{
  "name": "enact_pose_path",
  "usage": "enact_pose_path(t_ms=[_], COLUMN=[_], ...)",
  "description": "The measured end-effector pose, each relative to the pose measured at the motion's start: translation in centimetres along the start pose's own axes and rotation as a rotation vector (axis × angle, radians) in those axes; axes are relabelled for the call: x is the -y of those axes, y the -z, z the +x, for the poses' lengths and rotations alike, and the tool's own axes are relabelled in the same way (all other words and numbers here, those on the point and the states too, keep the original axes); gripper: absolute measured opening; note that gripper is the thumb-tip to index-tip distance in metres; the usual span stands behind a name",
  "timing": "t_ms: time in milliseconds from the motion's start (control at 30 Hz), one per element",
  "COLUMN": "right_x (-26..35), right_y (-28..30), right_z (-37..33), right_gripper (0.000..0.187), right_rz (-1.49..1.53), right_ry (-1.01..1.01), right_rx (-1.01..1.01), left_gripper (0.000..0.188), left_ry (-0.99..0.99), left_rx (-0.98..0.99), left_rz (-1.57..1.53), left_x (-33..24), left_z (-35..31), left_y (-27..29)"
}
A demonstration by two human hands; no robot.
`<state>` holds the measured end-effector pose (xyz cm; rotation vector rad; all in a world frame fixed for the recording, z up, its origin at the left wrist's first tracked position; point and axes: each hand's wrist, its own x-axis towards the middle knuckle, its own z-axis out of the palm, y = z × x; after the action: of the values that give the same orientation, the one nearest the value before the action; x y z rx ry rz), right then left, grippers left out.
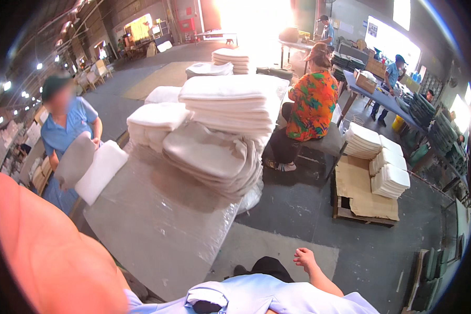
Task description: The person inserts foam inserts into fabric cushion covers and stacks the finished cushions. They repeatedly pick up a foam piece, place it into a cover, and set the completed cushion aside on a growing stack.
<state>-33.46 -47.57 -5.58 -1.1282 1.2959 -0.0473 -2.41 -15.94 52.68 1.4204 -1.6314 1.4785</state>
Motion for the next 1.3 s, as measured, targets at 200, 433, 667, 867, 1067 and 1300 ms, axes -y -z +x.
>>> enact_pose_path(t_ms=[200,433,667,867,1067,1300], right_x=[9.3,34.7,60.8,66.7,68.0,69.7], right_y=[-6.1,-7.5,-9.2,-10.7,-12.3,-10.4], right_z=[5.6,13.8,13.9,18.4,19.7,22.8], right_gripper=[0.031,0.028,0.027,0.033,0.030,0.029], right_rz=[0.316,0.465,0.318,-0.132,-0.057,0.085], right_ry=[-0.056,0.374,0.803,1.066,0.961,0.864], right_rx=[0.246,0.276,0.413,0.090,0.170,0.144], left_gripper=[0.055,0.041,0.045,0.061,0.070,0.066], left_ry=[0.195,0.823,1.551,1.802,1.976,1.906], left_rx=[0.188,0.462,0.551,0.752,0.656,0.565], left_rz=[0.187,-0.060,-0.296,-0.131,-0.324,-0.590], left_x=[8.7,23.2,35.9,36.7,39.7,38.3], left_z=[-0.9,-6.7,-21.6,-28.6,-28.4,-19.1], left_y=[-9.3,-27.3,-43.8,-52.9,-53.0,-52.7])
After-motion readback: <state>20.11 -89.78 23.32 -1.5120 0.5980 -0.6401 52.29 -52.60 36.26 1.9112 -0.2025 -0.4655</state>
